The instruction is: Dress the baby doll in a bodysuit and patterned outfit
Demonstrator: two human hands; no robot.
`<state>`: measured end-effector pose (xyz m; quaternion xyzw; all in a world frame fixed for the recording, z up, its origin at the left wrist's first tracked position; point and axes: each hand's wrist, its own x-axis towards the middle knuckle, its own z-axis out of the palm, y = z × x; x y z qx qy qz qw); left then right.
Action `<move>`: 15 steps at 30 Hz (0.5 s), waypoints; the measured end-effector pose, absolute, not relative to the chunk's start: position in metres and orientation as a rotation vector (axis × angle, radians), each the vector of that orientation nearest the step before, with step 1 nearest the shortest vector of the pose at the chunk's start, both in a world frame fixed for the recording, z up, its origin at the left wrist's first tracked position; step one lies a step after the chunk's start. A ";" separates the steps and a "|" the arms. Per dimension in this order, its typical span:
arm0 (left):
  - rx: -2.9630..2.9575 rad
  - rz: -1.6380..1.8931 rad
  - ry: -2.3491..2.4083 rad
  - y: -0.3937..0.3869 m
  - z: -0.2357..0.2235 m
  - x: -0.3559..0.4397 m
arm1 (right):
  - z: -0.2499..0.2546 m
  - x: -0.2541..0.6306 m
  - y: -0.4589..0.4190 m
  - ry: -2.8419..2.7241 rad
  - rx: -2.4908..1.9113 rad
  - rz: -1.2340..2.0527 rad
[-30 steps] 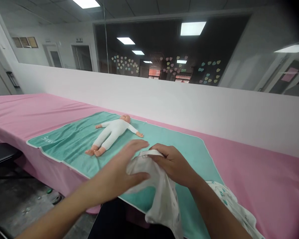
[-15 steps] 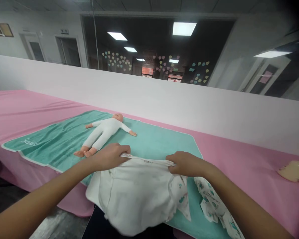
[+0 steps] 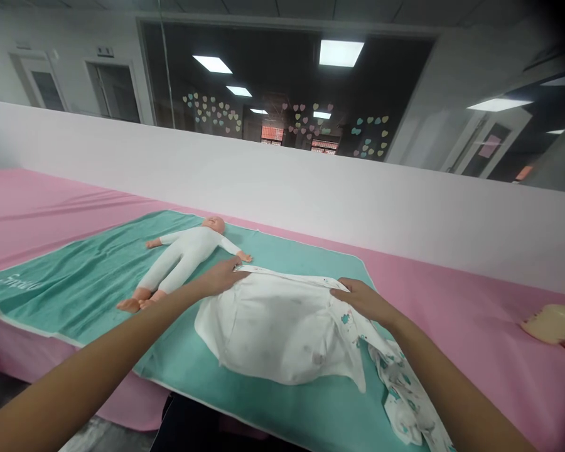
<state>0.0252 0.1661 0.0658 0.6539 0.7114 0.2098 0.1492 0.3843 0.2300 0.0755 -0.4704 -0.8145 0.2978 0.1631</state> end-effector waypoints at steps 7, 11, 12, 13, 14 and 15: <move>2.171 0.149 2.354 0.261 0.030 0.036 | 0.023 0.379 0.301 -2.305 -1.589 0.765; 2.107 0.156 2.420 0.304 0.001 0.044 | -0.007 0.365 0.332 -2.227 -1.817 0.430; 2.090 0.161 2.426 0.313 -0.005 0.045 | -0.012 0.362 0.339 -2.215 -1.860 0.359; 2.080 0.163 2.430 0.321 -0.010 0.046 | -0.017 0.360 0.346 -2.208 -1.891 0.289; 2.074 0.166 2.436 0.329 -0.015 0.046 | -0.021 0.358 0.354 -2.202 -1.913 0.215; 2.068 0.170 2.444 0.336 -0.019 0.047 | -0.025 0.356 0.361 -2.199 -1.930 0.145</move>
